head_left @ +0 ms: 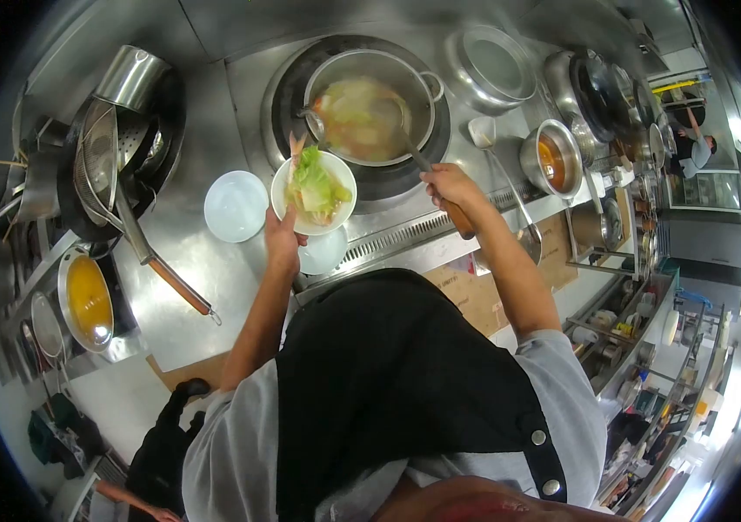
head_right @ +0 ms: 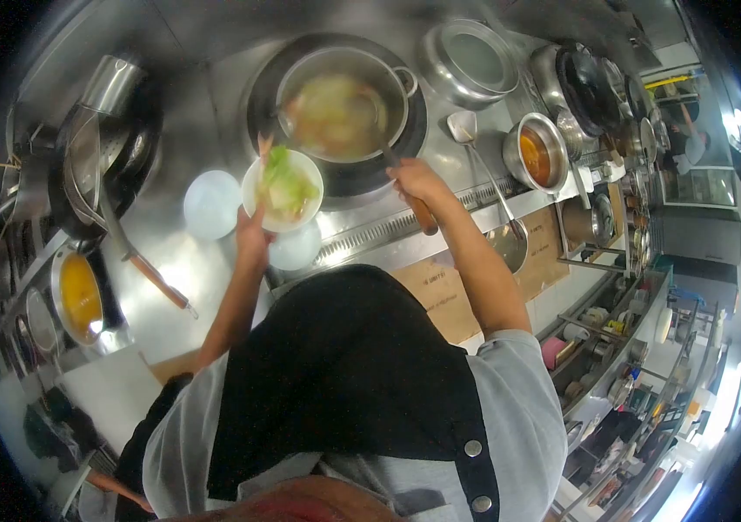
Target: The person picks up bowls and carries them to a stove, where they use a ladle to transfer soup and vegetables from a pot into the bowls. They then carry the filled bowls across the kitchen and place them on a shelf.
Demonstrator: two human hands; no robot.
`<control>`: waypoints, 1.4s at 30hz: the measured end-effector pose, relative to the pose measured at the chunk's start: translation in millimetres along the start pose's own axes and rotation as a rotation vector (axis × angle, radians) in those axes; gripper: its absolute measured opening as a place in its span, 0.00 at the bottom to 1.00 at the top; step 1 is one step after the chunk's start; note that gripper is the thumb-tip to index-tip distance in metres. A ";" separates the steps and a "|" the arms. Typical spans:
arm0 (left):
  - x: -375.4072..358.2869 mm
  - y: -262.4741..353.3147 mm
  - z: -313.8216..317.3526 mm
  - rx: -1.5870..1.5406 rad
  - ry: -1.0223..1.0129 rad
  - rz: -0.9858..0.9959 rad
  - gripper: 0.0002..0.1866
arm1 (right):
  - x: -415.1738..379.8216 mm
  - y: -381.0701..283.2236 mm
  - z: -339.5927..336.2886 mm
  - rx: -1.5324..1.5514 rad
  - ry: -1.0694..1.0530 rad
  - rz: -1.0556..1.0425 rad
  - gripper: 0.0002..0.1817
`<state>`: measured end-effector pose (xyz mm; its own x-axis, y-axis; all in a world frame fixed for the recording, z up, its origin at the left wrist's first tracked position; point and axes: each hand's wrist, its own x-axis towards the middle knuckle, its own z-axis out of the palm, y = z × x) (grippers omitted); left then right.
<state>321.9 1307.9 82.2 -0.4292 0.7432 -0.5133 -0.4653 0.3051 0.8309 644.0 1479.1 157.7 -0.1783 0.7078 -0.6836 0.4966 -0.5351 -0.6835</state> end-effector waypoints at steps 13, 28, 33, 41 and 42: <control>-2.4 -0.7 10.7 -0.011 -0.069 0.061 0.19 | -146.1 44.4 -2.4 0.860 -0.297 0.039 0.18; 1.9 -8.4 53.9 -0.029 -0.155 -0.002 0.18 | -249.5 48.4 9.3 1.039 -0.452 0.014 0.25; -13.0 -14.9 33.5 -0.030 -0.102 -0.027 0.20 | -204.5 52.2 14.2 0.961 -0.393 -0.009 0.18; -25.8 -22.9 0.3 0.036 -0.047 -0.042 0.20 | -62.6 26.5 16.8 0.373 -0.171 -0.100 0.11; -25.9 -24.3 -1.9 0.038 -0.042 -0.044 0.20 | -40.7 31.6 16.0 0.354 -0.165 -0.084 0.11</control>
<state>342.9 1280.0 74.8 -0.3761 0.7526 -0.5405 -0.4525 0.3599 0.8160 653.3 1426.1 159.8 -0.3542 0.6875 -0.6340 0.1565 -0.6248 -0.7649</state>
